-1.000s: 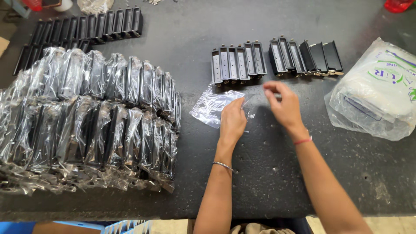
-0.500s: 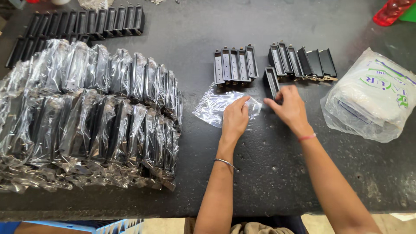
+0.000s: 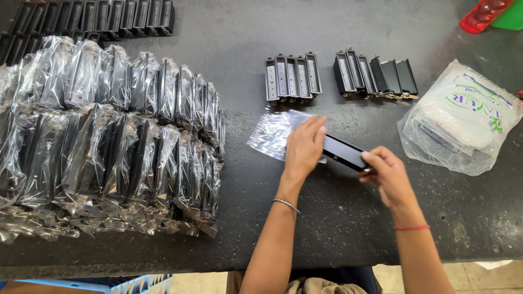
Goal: The person repeatedly picks up small black rectangular components and places each one into a clear plastic bag, then seals the bag and sets it aside. The process is repeated multiple times with components taken from a nearby stack.
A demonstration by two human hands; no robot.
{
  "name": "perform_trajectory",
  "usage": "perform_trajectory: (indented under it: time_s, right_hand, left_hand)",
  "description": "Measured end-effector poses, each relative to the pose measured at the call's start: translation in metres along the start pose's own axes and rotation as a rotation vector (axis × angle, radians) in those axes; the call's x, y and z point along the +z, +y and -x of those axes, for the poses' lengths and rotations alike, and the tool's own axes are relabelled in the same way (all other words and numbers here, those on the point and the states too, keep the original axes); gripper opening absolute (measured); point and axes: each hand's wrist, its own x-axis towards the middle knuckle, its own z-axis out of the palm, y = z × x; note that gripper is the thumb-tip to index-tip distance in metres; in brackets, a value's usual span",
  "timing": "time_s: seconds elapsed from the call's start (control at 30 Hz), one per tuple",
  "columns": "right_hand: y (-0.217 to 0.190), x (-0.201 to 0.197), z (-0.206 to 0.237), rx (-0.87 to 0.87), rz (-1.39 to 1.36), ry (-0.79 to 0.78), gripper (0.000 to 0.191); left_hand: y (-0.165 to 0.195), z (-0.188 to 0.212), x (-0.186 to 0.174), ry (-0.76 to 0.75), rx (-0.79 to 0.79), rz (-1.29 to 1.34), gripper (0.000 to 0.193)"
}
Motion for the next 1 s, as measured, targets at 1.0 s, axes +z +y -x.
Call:
perform_trajectory:
  time_s: [1.0]
  right_hand:
    - [0.002,0.076,-0.018,-0.302,0.214,-0.096,0.015]
  left_hand:
    - [0.031,0.028,0.040,-0.116,0.053,0.033,0.043]
